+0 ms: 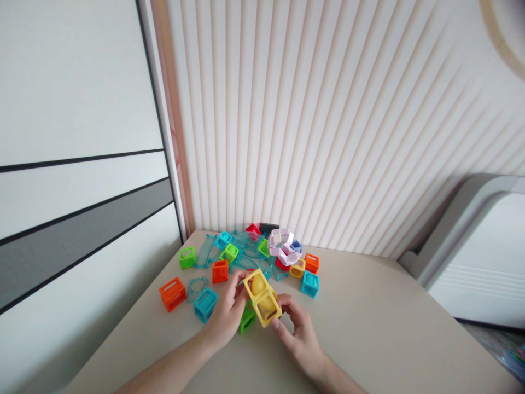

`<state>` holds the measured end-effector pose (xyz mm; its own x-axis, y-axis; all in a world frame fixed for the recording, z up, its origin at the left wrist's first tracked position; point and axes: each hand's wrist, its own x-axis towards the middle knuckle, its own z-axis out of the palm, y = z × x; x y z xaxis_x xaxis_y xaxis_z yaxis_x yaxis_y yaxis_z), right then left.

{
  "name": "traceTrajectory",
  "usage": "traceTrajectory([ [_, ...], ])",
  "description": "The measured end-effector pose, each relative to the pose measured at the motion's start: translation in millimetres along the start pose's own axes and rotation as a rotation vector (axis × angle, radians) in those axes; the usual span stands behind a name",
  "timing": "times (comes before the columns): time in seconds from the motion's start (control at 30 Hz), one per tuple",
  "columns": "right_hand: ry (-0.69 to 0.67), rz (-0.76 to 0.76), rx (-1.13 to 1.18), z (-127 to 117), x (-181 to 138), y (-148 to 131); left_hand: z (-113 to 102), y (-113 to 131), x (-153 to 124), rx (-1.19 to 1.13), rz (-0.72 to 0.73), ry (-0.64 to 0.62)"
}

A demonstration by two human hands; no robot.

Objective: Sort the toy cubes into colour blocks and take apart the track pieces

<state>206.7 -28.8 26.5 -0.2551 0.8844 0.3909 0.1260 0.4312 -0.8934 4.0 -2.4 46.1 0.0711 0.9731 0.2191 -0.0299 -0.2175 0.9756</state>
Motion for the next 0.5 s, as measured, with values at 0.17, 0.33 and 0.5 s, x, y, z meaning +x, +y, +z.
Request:
traceTrajectory([
  [0.17,0.020,0.020,0.044,0,-1,4,3,8,-7,-0.162,-0.026,-0.088],
  [0.33,0.096,0.054,0.150,3,0,4,6,10,-8,-0.393,-0.059,-0.174],
  [0.5,0.073,0.068,0.152,4,-1,0,11,12,-8,-0.428,-0.135,-0.179],
])
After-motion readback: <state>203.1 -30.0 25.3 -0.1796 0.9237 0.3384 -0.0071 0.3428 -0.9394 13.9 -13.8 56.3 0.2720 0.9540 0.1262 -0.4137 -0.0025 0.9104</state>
